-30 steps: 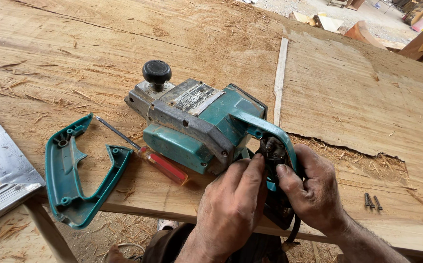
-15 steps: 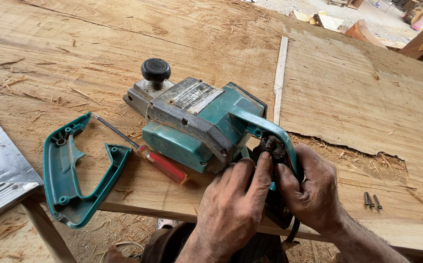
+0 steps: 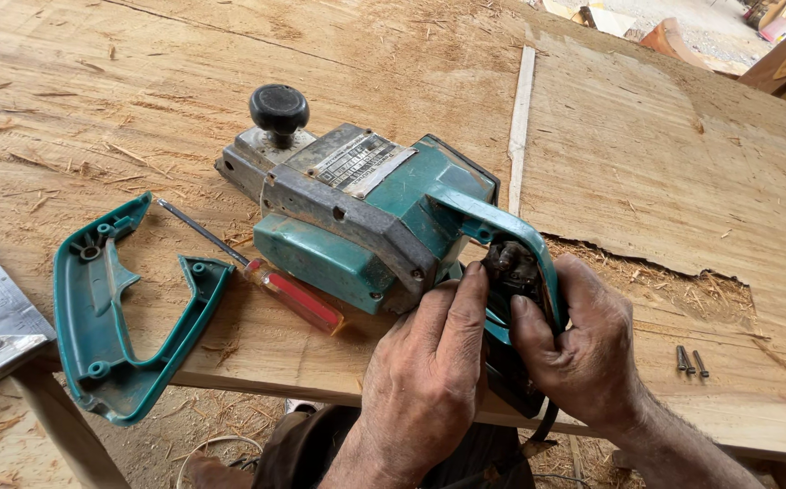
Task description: The person repairs a disassembled electric power planer resting on a wooden bench. They work on the switch and wiring inside the handle by hand, handle the power cord, and pick up and set down small screws while manipulating the tool's internal components.
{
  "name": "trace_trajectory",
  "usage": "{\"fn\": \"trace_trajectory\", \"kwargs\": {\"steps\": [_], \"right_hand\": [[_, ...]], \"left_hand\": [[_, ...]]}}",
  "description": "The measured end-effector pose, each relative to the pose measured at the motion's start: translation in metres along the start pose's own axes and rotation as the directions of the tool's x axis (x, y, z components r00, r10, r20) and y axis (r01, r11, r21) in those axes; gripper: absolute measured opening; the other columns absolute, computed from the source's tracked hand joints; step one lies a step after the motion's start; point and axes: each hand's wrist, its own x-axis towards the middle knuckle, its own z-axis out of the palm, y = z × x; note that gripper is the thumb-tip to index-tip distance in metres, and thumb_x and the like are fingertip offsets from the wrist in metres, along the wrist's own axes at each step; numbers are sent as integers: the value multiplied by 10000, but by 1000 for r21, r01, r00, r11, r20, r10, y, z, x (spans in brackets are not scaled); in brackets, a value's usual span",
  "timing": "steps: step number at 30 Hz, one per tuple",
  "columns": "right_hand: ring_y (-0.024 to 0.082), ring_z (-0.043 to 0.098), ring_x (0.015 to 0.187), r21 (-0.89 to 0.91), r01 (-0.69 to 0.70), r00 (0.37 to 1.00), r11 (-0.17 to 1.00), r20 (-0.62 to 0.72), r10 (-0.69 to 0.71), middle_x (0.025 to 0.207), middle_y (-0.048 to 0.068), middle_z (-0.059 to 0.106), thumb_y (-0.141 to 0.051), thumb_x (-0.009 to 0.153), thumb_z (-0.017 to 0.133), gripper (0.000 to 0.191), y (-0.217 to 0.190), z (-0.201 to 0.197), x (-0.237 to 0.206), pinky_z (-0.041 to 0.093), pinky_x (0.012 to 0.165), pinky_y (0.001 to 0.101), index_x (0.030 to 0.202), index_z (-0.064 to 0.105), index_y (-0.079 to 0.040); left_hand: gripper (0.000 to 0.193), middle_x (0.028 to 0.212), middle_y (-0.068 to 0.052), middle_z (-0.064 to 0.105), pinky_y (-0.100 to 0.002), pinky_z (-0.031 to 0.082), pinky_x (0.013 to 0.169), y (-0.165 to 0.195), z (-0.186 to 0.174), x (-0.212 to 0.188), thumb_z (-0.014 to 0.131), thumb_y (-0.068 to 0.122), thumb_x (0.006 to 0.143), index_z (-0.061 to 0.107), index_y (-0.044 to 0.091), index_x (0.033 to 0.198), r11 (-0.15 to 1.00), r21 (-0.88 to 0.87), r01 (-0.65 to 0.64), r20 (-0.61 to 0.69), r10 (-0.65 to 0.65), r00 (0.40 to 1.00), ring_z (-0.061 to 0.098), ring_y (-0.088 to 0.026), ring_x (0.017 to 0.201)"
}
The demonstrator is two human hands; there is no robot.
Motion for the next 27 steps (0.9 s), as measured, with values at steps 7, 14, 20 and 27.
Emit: {"fn": "trace_trajectory", "kwargs": {"steps": [7,14,20,27], "right_hand": [[104,601,555,82,-85,994,993,79,79,651,25,600,-192,946,585,201,0,-2,2,508,478,310,1052,612,-24],[103,597,564,75,-75,995,994,72,70,653,18,588,-195,949,579,193,-2,-3,2,510,487,309,1034,597,-24],[117,604,594,48,-62,996,997,63,59,672,32,591,-187,956,576,196,-2,-1,0,514,523,325,1053,593,-17],[112,632,622,91,-68,996,993,71,62,726,33,632,-185,945,563,291,-2,0,0,549,545,313,1165,597,2]], "left_hand": [[477,1096,-241,663,-348,611,751,-2,6,2,586,-36,959,499,-171,1408,997,81,13,76,-19,997,728,-288,899],[481,1163,-299,654,-344,608,799,-2,8,3,594,8,947,494,-175,1381,987,162,-18,64,8,998,727,-309,935],[465,1131,-263,664,-354,600,785,0,5,3,596,21,955,503,-159,1373,992,124,25,91,-36,995,725,-302,915],[427,1075,-259,681,-353,600,732,1,3,5,624,93,1000,549,-162,1335,993,115,24,45,-30,999,726,-304,862]]}}
